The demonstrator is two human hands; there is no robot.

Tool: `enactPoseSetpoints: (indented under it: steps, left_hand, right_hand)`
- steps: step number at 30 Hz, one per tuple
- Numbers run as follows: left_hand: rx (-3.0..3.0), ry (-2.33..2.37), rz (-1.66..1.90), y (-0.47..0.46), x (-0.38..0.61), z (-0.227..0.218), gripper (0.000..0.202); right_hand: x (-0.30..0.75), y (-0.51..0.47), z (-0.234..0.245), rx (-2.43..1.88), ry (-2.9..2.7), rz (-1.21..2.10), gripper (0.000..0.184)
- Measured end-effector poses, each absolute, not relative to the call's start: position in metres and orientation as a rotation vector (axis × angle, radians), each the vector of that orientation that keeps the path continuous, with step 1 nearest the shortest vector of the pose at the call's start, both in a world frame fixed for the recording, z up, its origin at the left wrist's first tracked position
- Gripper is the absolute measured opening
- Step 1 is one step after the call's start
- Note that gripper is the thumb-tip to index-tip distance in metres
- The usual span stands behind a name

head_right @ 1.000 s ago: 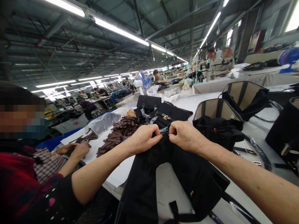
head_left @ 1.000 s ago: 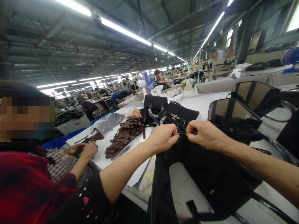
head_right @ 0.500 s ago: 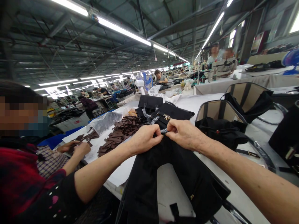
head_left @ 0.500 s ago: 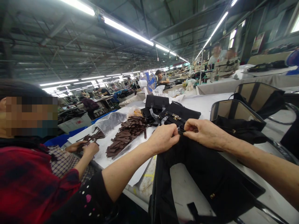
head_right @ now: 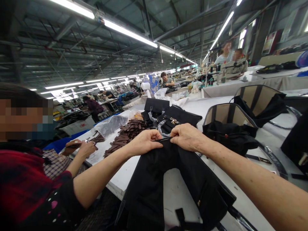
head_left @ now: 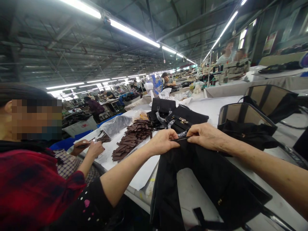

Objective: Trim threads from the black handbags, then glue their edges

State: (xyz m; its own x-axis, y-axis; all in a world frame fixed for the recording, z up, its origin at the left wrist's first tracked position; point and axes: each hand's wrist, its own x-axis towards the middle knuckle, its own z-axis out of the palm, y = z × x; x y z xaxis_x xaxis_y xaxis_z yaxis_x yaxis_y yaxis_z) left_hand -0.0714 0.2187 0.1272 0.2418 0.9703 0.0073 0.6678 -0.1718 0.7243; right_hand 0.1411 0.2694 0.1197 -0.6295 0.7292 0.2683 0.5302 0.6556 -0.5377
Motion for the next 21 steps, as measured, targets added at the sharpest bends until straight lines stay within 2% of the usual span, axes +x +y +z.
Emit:
enactPoseSetpoints:
  steps: [14,21]
  left_hand:
    - [2.139,1.705,0.705,0.213,-0.06,0.131,0.015]
    - [2.266,1.597,0.631,0.217,-0.058,0.132,0.016]
  right_hand:
    - [0.137,0.266,0.119,-0.991,-2.396,0.496,0.011]
    - [0.13,0.269,0.119,-0.815,-2.491,0.484,0.016]
